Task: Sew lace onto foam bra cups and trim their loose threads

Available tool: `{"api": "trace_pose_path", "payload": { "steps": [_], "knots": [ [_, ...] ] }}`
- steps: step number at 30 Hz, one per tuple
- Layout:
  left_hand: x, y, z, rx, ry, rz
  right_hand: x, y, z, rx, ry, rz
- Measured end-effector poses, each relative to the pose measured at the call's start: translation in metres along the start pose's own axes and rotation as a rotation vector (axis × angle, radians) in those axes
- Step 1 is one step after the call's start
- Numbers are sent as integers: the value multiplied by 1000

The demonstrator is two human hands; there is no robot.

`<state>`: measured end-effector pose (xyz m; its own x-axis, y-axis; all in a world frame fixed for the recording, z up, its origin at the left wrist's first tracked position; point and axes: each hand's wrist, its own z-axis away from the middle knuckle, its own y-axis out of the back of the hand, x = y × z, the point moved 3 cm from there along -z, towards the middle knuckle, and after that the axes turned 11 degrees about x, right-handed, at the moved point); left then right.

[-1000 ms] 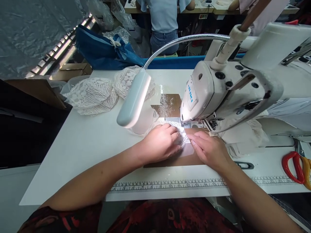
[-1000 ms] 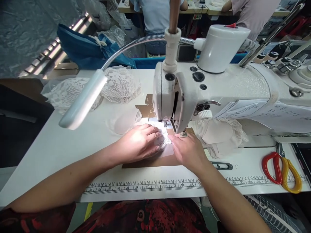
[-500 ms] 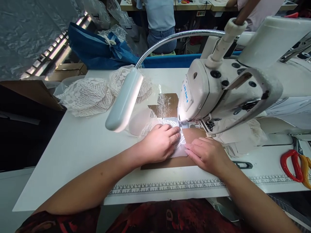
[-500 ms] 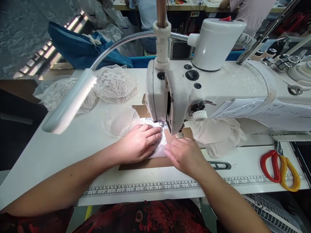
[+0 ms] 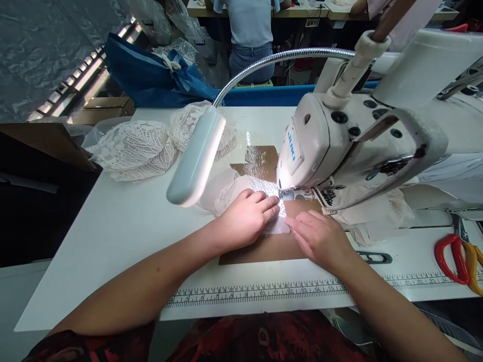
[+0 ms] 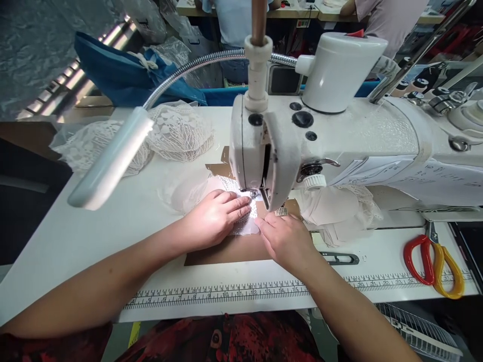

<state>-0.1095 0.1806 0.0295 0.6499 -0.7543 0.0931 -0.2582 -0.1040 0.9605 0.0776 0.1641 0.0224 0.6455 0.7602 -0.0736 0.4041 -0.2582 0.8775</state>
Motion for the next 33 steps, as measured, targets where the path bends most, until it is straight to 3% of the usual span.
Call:
{"api": "trace_pose_path", "payload": {
  "steps": [16,23,28,31,33],
  "knots": [
    [-26,-9,-4,122,129,-54,-2,-14,-16,-21,-136,164],
    [-31,-9,1,202,218,10,0,-14,-16,-224,-206,82],
    [-38,-8,3,290,284,27,3,22,-4,-248,-214,-60],
    [-42,0,8,302,360,93,12,52,27,-217,-233,-54],
    [-33,10,15,231,349,240,20,66,53,-195,-194,-1]
  ]
}}
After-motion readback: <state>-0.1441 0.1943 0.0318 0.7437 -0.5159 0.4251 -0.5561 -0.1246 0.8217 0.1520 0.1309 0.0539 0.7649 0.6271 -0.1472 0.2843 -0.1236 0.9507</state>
